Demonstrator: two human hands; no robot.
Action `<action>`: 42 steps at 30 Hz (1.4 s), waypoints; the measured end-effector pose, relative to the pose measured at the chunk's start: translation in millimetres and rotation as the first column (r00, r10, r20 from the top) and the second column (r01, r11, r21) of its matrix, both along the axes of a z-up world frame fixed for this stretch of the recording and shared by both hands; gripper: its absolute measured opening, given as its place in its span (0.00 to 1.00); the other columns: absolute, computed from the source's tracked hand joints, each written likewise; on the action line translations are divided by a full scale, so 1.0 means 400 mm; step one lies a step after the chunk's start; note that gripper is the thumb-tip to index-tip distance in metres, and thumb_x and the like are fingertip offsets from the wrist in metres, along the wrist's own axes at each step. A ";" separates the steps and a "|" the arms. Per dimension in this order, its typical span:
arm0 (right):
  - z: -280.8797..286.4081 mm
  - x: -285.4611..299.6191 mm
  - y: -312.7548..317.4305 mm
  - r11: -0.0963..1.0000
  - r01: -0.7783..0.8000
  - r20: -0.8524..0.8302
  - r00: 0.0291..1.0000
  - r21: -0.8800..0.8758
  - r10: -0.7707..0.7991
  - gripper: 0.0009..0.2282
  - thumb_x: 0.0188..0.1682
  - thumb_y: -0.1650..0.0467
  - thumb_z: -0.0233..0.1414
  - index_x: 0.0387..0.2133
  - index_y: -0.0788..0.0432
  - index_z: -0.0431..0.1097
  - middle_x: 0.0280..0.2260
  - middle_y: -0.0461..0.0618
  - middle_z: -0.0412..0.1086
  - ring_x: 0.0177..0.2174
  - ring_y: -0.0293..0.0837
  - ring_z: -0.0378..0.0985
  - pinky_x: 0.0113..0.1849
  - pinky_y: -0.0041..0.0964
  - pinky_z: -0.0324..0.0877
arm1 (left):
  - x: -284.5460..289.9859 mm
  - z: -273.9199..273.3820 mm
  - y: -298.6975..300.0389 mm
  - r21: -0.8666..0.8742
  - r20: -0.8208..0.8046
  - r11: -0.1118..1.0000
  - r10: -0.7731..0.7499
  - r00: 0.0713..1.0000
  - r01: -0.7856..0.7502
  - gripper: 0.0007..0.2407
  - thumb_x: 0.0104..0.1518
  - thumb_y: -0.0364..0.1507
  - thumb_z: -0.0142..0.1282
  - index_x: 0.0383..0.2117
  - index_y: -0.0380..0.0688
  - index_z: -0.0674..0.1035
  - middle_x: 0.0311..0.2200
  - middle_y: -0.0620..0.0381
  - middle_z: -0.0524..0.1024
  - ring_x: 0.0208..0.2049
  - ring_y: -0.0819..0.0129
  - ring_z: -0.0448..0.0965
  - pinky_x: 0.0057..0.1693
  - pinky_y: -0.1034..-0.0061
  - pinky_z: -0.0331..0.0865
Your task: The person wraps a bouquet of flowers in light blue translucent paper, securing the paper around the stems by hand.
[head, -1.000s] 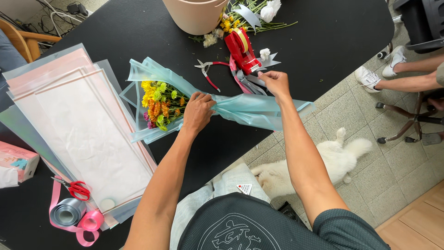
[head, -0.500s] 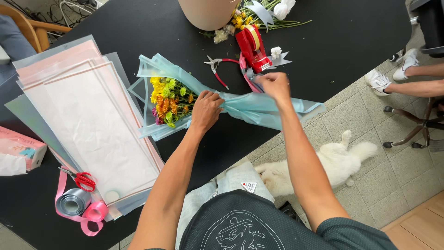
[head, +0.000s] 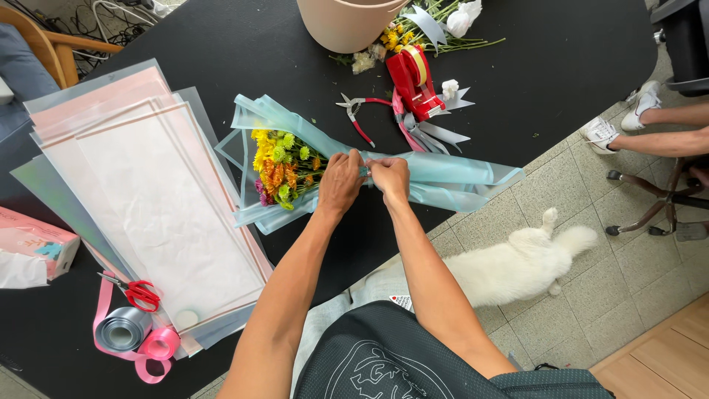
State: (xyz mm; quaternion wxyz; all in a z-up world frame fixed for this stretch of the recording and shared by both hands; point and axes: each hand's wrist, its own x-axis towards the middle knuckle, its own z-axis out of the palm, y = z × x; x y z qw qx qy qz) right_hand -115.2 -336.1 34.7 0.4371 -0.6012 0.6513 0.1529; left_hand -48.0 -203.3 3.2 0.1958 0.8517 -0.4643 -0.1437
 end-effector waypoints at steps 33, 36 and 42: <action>0.160 -0.062 0.047 0.983 -0.171 -0.171 0.972 -0.060 0.159 0.08 0.51 0.59 0.66 0.41 0.35 0.91 0.41 0.42 0.89 0.55 0.60 0.89 0.57 0.57 0.82 | 0.032 0.034 -0.031 0.202 0.021 0.946 -0.263 0.964 0.254 0.06 0.69 0.33 0.72 0.44 0.47 0.89 0.47 0.56 0.74 0.50 0.62 0.76 0.60 0.65 0.69; 0.158 -0.059 0.056 0.977 -0.209 -0.231 0.954 -0.053 0.191 0.09 0.55 0.55 0.64 0.43 0.32 0.90 0.43 0.36 0.89 0.59 0.56 0.87 0.61 0.56 0.80 | 0.031 0.041 -0.028 0.190 0.026 0.947 -0.270 0.963 0.260 0.06 0.69 0.33 0.72 0.43 0.46 0.89 0.47 0.55 0.75 0.50 0.61 0.76 0.59 0.64 0.69; 0.043 -0.125 0.203 0.934 0.272 0.158 0.958 -0.230 -0.240 0.08 0.52 0.63 0.70 0.43 0.44 0.91 0.34 0.39 0.90 0.42 0.41 0.93 0.47 0.39 0.81 | 0.051 0.067 -0.028 0.175 -0.004 0.938 -0.303 0.953 0.299 0.05 0.71 0.31 0.70 0.43 0.44 0.88 0.47 0.54 0.74 0.49 0.61 0.76 0.59 0.64 0.70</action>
